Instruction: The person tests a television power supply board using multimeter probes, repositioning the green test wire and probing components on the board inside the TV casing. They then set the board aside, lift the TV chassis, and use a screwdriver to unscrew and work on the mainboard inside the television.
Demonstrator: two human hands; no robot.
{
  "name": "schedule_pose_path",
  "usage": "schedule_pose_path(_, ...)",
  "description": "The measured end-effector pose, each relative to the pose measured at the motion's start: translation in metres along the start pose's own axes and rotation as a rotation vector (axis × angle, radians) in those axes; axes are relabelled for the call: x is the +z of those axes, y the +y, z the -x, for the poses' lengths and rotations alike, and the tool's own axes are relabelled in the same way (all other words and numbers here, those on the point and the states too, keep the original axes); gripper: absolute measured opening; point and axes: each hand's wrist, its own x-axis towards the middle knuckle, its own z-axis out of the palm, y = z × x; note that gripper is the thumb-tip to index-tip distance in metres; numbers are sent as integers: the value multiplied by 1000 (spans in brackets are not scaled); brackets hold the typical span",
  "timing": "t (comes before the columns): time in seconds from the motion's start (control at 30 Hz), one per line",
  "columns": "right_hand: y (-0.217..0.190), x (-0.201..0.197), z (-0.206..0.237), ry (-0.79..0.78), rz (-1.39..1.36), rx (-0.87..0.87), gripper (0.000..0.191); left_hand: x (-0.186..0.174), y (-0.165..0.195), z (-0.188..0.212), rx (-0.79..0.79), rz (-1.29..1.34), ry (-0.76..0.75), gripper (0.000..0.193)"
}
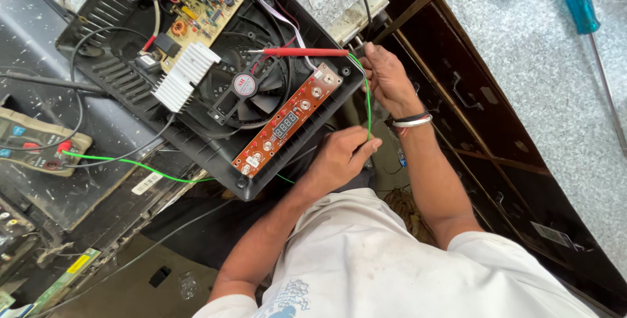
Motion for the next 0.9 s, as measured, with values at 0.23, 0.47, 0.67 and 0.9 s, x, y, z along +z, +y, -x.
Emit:
schedule_pose_path(0.23, 0, 14, -2, 67, 191, -39, 51, -3, -3, 14, -63, 37, 73, 21)
schedule_pose_path(0.47, 7, 17, -24, 162, 451, -230, 52, 1, -4, 12, -26, 33, 77, 24)
schedule_pose_path(0.67, -19, 42, -1, 317, 859, -362, 36, 3, 1, 8, 57, -18, 94, 30)
schedule_pose_path(0.9, -83, 66, 76, -44, 1024, -826, 41, -6, 17, 16, 103, -114, 210, 31)
